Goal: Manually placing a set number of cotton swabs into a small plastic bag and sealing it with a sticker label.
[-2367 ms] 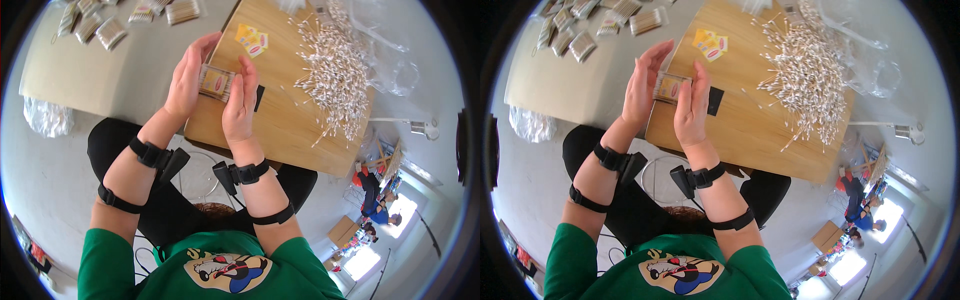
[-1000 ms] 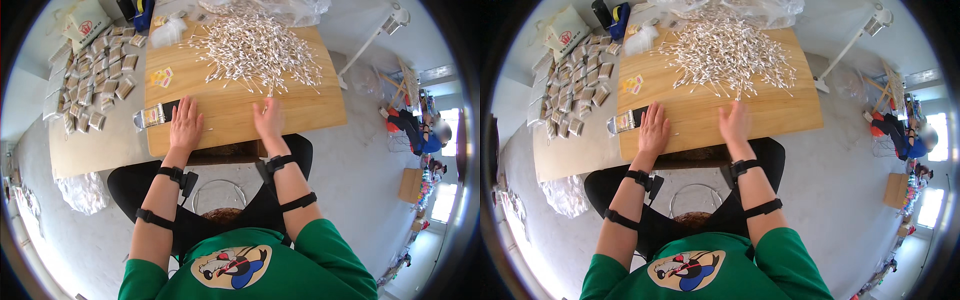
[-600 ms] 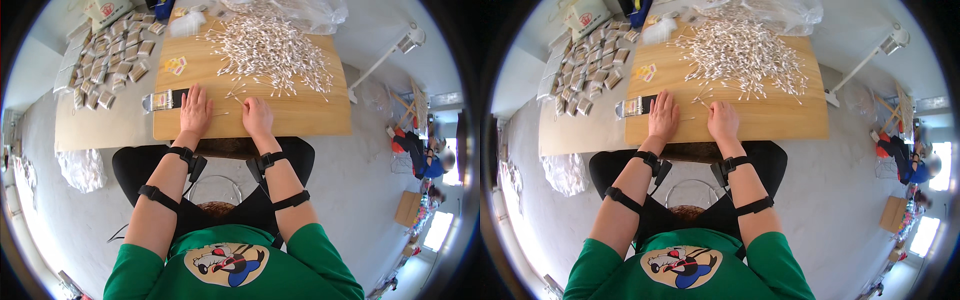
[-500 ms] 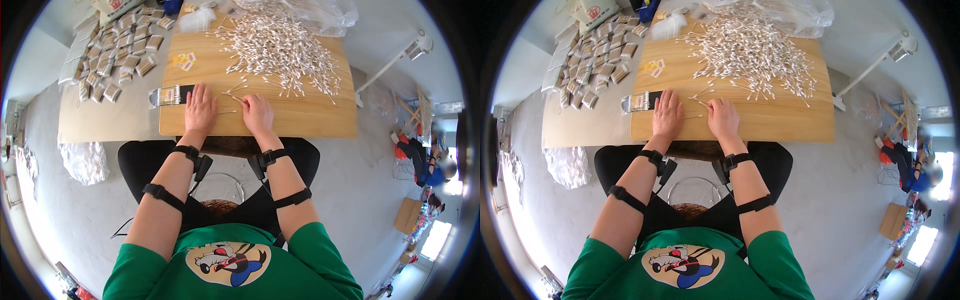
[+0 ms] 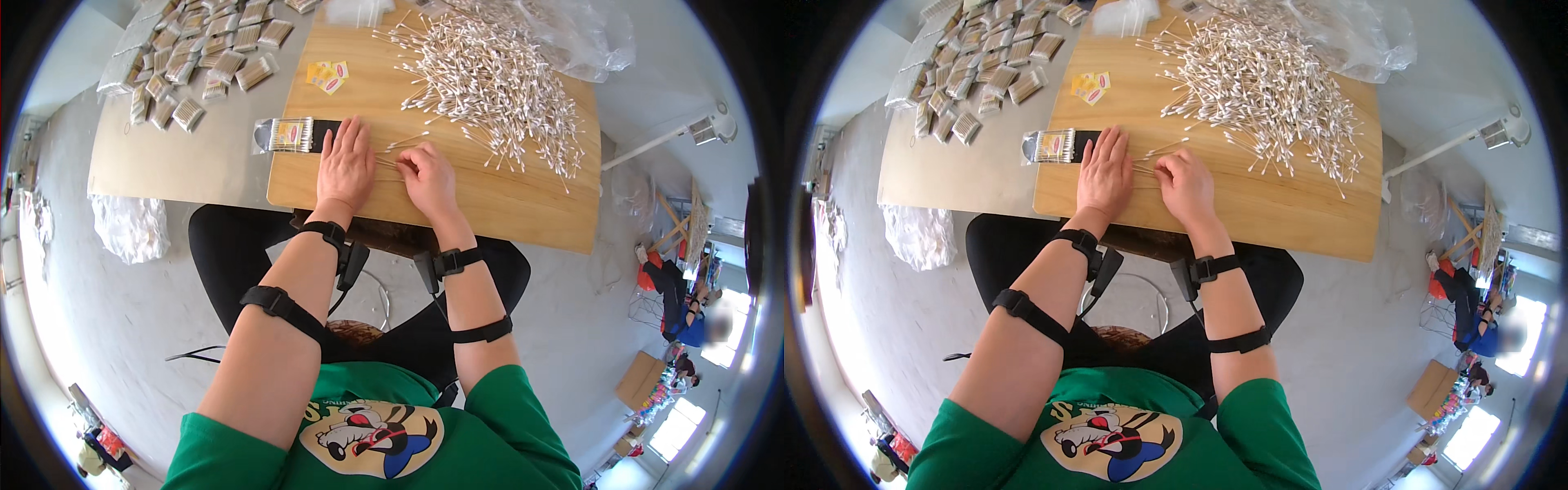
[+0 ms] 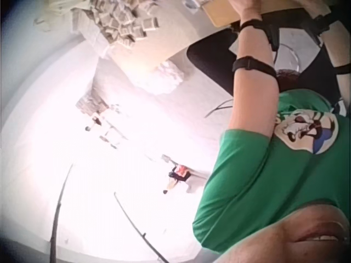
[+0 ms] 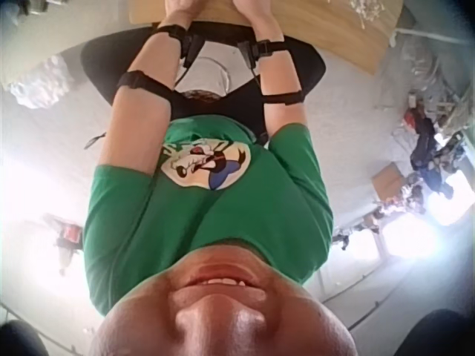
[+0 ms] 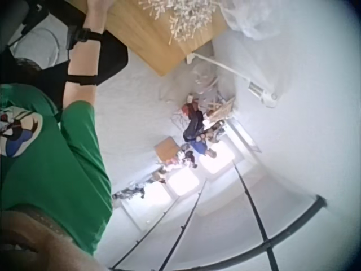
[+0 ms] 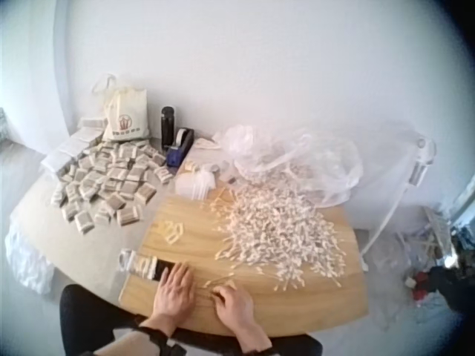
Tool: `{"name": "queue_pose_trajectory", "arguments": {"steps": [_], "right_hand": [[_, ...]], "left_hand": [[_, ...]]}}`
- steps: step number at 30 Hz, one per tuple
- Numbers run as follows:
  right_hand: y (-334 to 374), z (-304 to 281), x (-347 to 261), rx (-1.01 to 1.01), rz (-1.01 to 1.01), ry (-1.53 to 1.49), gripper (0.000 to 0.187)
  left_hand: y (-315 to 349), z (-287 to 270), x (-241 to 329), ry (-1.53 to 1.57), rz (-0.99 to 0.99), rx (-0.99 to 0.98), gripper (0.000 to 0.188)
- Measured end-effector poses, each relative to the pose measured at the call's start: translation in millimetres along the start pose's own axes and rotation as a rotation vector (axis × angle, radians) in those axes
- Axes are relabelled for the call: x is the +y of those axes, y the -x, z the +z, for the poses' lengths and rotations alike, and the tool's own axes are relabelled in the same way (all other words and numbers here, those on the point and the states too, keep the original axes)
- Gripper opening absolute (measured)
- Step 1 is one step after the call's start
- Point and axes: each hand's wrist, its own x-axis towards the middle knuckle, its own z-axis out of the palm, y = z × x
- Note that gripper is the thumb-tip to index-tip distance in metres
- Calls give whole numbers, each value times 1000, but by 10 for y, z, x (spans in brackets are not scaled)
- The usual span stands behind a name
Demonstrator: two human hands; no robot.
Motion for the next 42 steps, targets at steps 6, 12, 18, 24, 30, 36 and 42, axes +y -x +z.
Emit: {"name": "queue_pose_trajectory", "arguments": {"steps": [6, 12, 18, 24, 30, 36, 42], "right_hand": [[-21, -24, -66, -21, -77, 43, 8], [-267, 29, -169, -83, -44, 89, 3], [-331, 49, -214, -225, -116, 273, 7], [-297, -42, -190, -247, -66, 278, 7], [-210, -16, -165, -227, -34, 228, 7], [-217, -11, -139, -202, -35, 254, 7], [-275, -135, -107, -304, 2, 320, 9]], "left_hand": [[-8, -5, -8, 52, -14, 27, 43], [-4, -5, -20, 94, -23, 36, 43], [-8, -6, -25, 163, -25, 77, 45], [-5, -8, -38, 156, -11, 153, 41], [-13, -12, -21, 147, -38, 99, 44], [-17, -6, -22, 155, -49, 102, 43], [-9, -21, -38, 145, -33, 116, 42]]}}
